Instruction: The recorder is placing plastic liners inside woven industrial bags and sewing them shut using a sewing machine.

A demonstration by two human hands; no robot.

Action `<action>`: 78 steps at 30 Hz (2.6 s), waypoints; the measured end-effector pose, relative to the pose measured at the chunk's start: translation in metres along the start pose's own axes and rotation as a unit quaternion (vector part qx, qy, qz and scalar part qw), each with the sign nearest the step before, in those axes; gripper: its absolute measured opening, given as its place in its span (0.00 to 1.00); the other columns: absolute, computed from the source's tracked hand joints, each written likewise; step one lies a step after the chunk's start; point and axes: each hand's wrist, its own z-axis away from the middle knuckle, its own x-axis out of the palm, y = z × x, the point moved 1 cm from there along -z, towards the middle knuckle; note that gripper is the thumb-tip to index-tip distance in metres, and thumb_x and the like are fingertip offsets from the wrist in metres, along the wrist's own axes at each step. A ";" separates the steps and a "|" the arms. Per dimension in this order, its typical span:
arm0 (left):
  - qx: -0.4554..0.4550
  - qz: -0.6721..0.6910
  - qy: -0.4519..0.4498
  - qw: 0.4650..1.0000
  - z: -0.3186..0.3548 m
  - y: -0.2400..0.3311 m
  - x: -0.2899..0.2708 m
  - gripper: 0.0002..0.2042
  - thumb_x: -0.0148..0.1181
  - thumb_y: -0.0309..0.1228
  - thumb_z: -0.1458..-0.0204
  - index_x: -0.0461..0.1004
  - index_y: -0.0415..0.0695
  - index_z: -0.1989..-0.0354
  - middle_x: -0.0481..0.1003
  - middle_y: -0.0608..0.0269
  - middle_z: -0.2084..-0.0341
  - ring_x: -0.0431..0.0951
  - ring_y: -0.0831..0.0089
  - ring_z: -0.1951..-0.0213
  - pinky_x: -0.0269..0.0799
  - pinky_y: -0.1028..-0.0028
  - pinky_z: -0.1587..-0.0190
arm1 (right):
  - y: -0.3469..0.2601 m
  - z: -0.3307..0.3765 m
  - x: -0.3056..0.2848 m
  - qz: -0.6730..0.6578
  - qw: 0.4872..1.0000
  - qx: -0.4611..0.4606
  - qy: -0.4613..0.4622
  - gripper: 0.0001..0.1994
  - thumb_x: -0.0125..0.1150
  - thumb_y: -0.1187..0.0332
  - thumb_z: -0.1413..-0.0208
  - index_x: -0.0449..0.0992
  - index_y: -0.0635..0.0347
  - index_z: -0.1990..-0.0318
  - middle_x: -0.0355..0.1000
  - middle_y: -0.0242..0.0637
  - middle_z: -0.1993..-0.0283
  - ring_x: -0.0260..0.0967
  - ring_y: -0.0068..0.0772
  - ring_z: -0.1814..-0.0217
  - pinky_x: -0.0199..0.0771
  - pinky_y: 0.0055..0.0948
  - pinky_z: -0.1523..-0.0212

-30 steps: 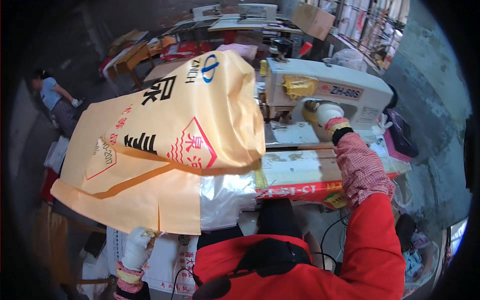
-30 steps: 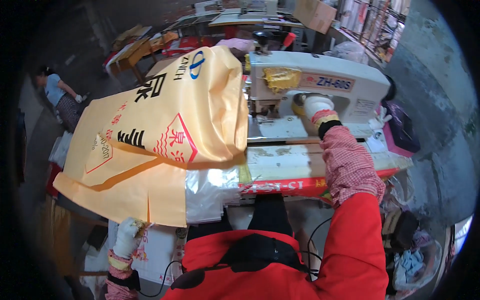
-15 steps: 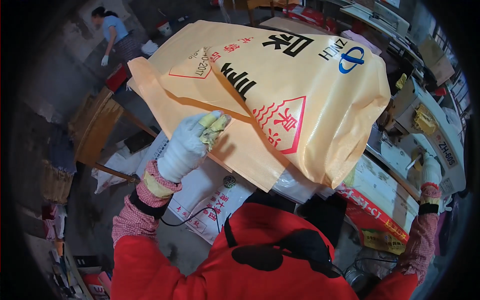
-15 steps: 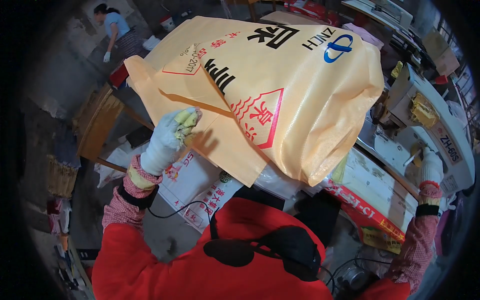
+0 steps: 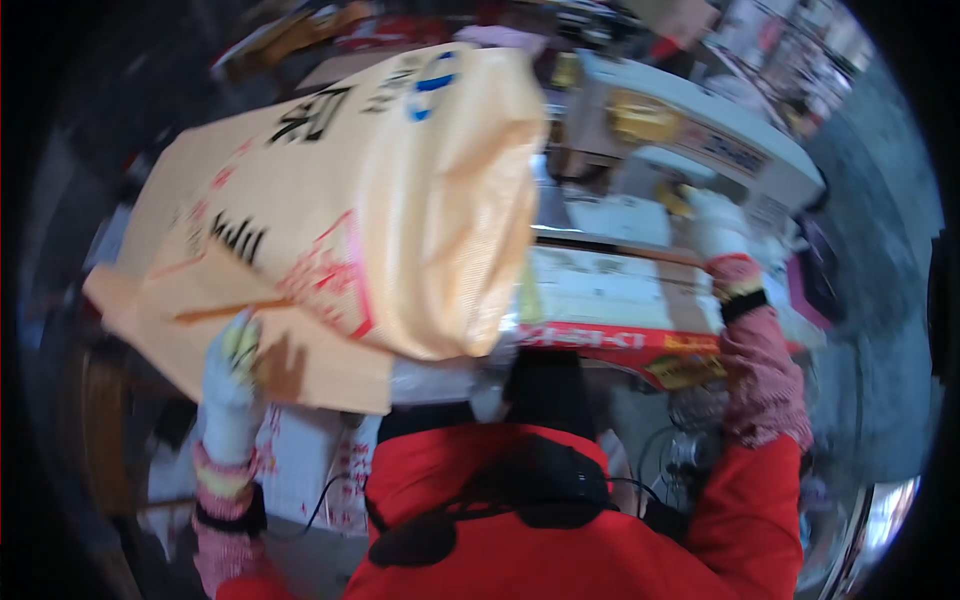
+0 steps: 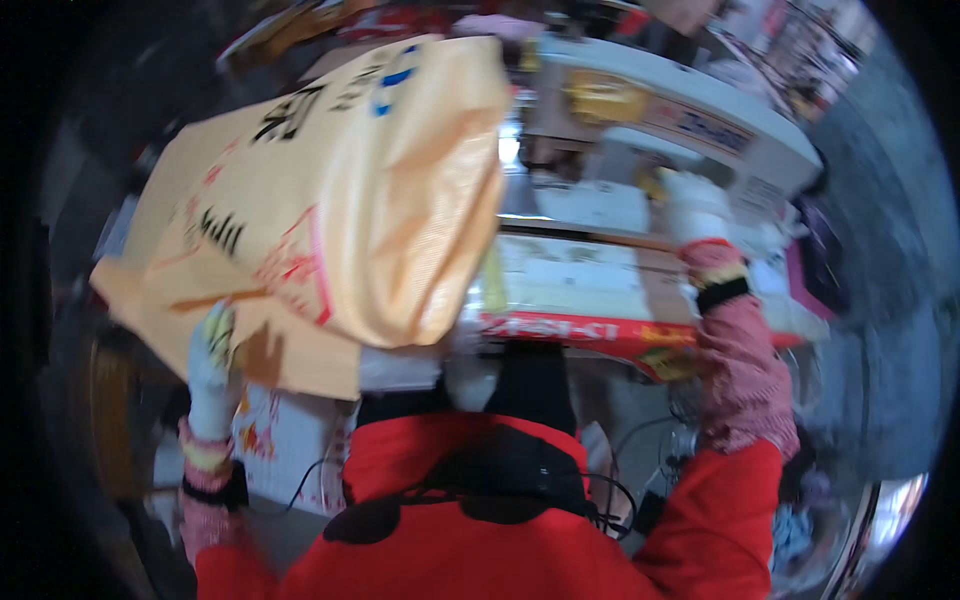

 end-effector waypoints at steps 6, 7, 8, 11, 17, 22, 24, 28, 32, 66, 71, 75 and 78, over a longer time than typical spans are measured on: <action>-0.088 0.097 -0.026 0.991 0.000 0.011 0.008 0.23 0.53 0.16 0.60 0.64 0.35 0.50 0.65 0.49 0.51 0.66 0.55 0.51 0.64 0.67 0.50 | -0.044 -0.003 -0.015 -0.047 0.997 -0.028 0.054 0.13 0.55 0.64 0.55 0.71 0.54 0.61 0.71 0.41 0.67 0.68 0.43 0.65 0.69 0.39 0.63; -0.062 0.081 -0.022 0.995 -0.002 0.014 0.010 0.24 0.51 0.15 0.61 0.63 0.35 0.50 0.65 0.50 0.51 0.67 0.56 0.52 0.65 0.67 0.52 | -0.052 -0.009 -0.012 -0.040 0.998 -0.033 0.047 0.12 0.53 0.65 0.54 0.72 0.54 0.60 0.71 0.42 0.65 0.69 0.42 0.62 0.69 0.38 0.62; -0.038 0.064 -0.017 0.997 -0.004 0.015 0.009 0.25 0.50 0.14 0.62 0.63 0.35 0.50 0.65 0.51 0.51 0.67 0.56 0.53 0.66 0.68 0.53 | -0.059 -0.017 -0.009 -0.035 0.998 -0.039 0.041 0.13 0.51 0.66 0.53 0.72 0.54 0.59 0.72 0.42 0.63 0.69 0.41 0.59 0.69 0.38 0.61; 0.002 0.046 -0.036 0.998 -0.016 0.024 0.011 0.25 0.51 0.14 0.64 0.64 0.36 0.51 0.65 0.50 0.52 0.69 0.55 0.55 0.67 0.68 0.54 | -0.063 -0.047 -0.010 -0.092 0.984 0.048 -0.143 0.13 0.49 0.68 0.53 0.74 0.56 0.60 0.71 0.46 0.61 0.69 0.44 0.56 0.69 0.39 0.59; -0.011 0.056 -0.022 0.998 -0.009 0.034 0.005 0.12 0.58 0.22 0.63 0.70 0.37 0.66 0.70 0.50 0.61 0.71 0.56 0.60 0.68 0.66 0.60 | -0.073 -0.050 0.009 -0.070 0.978 -0.077 -0.179 0.13 0.50 0.66 0.55 0.75 0.62 0.64 0.71 0.50 0.60 0.70 0.47 0.58 0.70 0.38 0.60; -0.100 0.103 0.041 0.989 0.008 0.027 0.008 0.06 0.60 0.24 0.61 0.70 0.37 0.75 0.71 0.52 0.75 0.72 0.57 0.69 0.68 0.67 0.65 | -0.102 -0.042 -0.011 -0.227 0.943 0.184 -0.161 0.14 0.51 0.61 0.53 0.76 0.60 0.66 0.72 0.46 0.63 0.70 0.45 0.58 0.70 0.41 0.63; -0.116 0.137 0.037 0.983 0.002 0.030 0.007 0.06 0.60 0.23 0.61 0.69 0.37 0.76 0.70 0.52 0.77 0.71 0.57 0.71 0.68 0.68 0.66 | -0.102 -0.043 -0.012 -0.208 0.941 0.213 -0.162 0.13 0.52 0.62 0.54 0.76 0.60 0.66 0.73 0.45 0.63 0.71 0.45 0.59 0.70 0.43 0.65; -0.080 0.179 0.068 0.978 -0.007 0.037 0.002 0.06 0.60 0.21 0.61 0.68 0.37 0.78 0.70 0.55 0.78 0.71 0.61 0.73 0.68 0.70 0.67 | -0.087 -0.036 0.000 -0.087 0.971 0.191 -0.115 0.11 0.56 0.62 0.56 0.77 0.59 0.70 0.73 0.44 0.67 0.72 0.49 0.65 0.69 0.52 0.72; -0.204 0.298 0.237 0.902 0.017 0.021 -0.011 0.04 0.57 0.19 0.57 0.67 0.37 0.75 0.69 0.60 0.74 0.70 0.72 0.74 0.67 0.77 0.70 | -0.053 -0.010 -0.051 -0.193 0.935 0.231 -0.185 0.11 0.57 0.63 0.56 0.73 0.58 0.66 0.72 0.47 0.66 0.70 0.47 0.62 0.69 0.38 0.62; -0.193 -0.124 -0.068 0.971 0.014 -0.084 0.044 0.27 0.58 0.33 0.60 0.63 0.48 0.47 0.63 0.61 0.48 0.73 0.64 0.66 0.71 0.71 0.65 | -0.223 0.036 -0.079 -0.386 0.850 -0.186 0.305 0.15 0.62 0.70 0.74 0.70 0.57 0.72 0.68 0.42 0.64 0.64 0.46 0.63 0.63 0.39 0.56; -0.192 -0.184 -0.102 0.959 0.007 -0.126 0.052 0.13 0.52 0.29 0.58 0.71 0.48 0.60 0.72 0.58 0.62 0.74 0.62 0.72 0.71 0.68 0.69 | -0.184 0.014 -0.085 -0.478 0.779 -0.239 0.329 0.08 0.55 0.78 0.70 0.71 0.59 0.76 0.68 0.38 0.72 0.66 0.37 0.70 0.67 0.32 0.61; -0.225 -0.178 -0.095 0.953 -0.013 -0.170 0.041 0.07 0.48 0.25 0.58 0.72 0.45 0.70 0.74 0.52 0.74 0.73 0.56 0.71 0.70 0.65 0.68 | -0.147 -0.023 -0.128 -0.804 0.581 0.079 0.099 0.06 0.49 0.72 0.49 0.70 0.64 0.66 0.68 0.29 0.70 0.63 0.20 0.67 0.64 0.19 0.66; -0.241 -0.157 -0.062 0.956 -0.040 -0.203 0.031 0.07 0.48 0.24 0.58 0.72 0.44 0.70 0.73 0.51 0.73 0.73 0.52 0.70 0.69 0.63 0.66 | -0.161 -0.022 -0.110 -0.796 0.600 0.064 0.056 0.19 0.53 0.53 0.48 0.70 0.63 0.65 0.66 0.30 0.71 0.60 0.19 0.69 0.59 0.18 0.68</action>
